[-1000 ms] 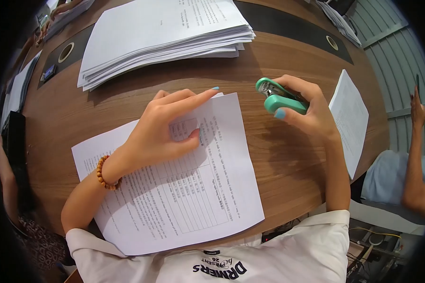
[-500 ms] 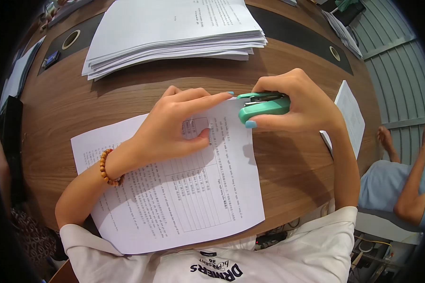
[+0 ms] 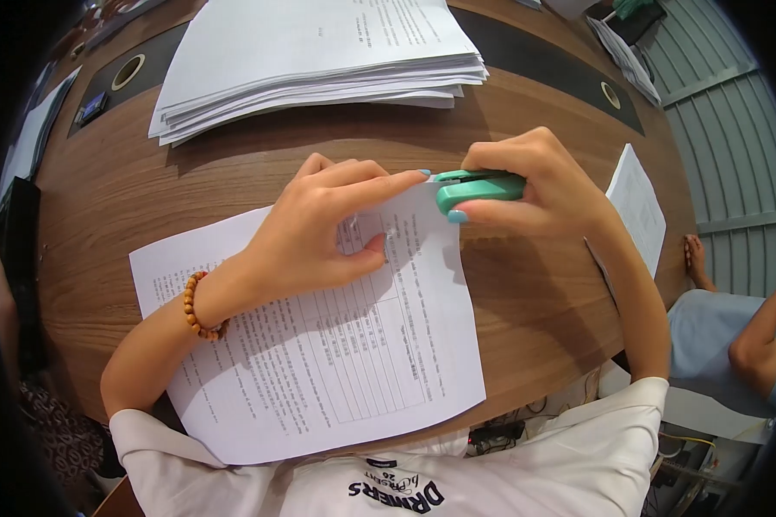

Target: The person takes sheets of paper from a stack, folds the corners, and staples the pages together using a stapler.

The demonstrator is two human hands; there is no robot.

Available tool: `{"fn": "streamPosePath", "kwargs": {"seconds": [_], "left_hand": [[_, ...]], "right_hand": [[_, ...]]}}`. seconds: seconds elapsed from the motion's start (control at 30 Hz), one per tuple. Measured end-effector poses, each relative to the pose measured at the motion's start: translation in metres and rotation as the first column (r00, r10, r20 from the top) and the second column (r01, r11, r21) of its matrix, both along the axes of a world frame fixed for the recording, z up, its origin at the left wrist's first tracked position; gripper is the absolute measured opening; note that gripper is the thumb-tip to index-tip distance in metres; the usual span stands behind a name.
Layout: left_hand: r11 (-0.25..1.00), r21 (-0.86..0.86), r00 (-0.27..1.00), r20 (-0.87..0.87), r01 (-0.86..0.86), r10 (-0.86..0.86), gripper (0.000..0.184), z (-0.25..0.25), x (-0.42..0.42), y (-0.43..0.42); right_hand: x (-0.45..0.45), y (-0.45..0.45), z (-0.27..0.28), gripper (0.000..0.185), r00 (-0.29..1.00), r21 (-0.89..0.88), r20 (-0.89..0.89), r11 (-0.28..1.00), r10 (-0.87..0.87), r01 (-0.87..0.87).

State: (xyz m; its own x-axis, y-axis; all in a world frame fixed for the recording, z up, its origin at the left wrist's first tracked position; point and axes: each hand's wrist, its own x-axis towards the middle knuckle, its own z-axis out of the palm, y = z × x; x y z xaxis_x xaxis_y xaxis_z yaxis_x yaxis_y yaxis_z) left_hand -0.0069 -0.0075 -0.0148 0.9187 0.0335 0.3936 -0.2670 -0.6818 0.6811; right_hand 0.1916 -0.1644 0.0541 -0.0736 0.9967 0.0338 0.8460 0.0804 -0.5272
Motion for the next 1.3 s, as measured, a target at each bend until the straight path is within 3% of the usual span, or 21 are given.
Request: {"fn": "streamPosePath", "kwargs": {"seconds": [0.23,0.43,0.57,0.77,0.83,0.93,1.07,1.13,1.23,1.3], "left_hand": [[0.999,0.029,1.000,-0.002,-0.021,0.021,0.052,0.005,-0.001,-0.003],[0.995,-0.012,0.995,0.008,-0.102,0.102,0.037,0.020,0.004,-0.004],[0.998,0.013,0.996,0.068,-0.067,0.066,0.038,0.024,0.020,-0.004],[0.997,-0.077,0.999,0.023,-0.026,0.028,0.032,0.016,0.026,-0.007],[0.990,0.083,0.980,0.177,-0.112,0.096,0.030,0.008,0.027,-0.013],[0.993,-0.005,0.985,0.129,-0.117,0.117,0.027,0.000,0.031,-0.013],[0.997,-0.001,0.997,0.015,-0.079,0.079,0.027,0.016,0.029,-0.004],[0.965,-0.255,0.992,-0.128,-0.054,0.022,0.025,0.020,0.023,0.005],[0.987,-0.145,0.994,-0.098,-0.064,0.050,0.023,0.011,0.016,0.016],[0.979,-0.184,0.984,-0.167,-0.086,0.055,0.022,0.013,0.014,0.016]], "right_hand": [[0.006,0.000,-0.007,0.025,0.998,0.013,0.019,0.999,0.052,-0.052],[-0.002,0.000,-0.001,0.033,0.985,0.205,0.142,0.971,0.098,-0.126],[-0.005,0.000,-0.004,0.033,0.988,0.189,0.139,0.977,0.071,-0.097],[-0.004,0.001,-0.005,0.034,0.982,0.131,0.179,0.988,0.054,-0.079],[-0.002,0.003,-0.006,0.034,0.979,0.106,0.196,0.991,0.059,-0.081],[0.004,0.003,-0.017,0.036,0.971,0.095,0.229,0.991,0.067,-0.091],[0.003,-0.001,-0.019,0.036,0.981,0.131,0.193,0.990,0.017,-0.044],[0.002,-0.002,-0.014,0.036,0.980,0.107,0.200,0.994,-0.016,-0.006],[0.001,-0.009,-0.011,0.041,0.984,0.112,0.173,0.994,-0.030,0.010],[0.003,-0.014,-0.008,0.051,0.997,0.103,-0.060,0.993,-0.046,0.052]]}}
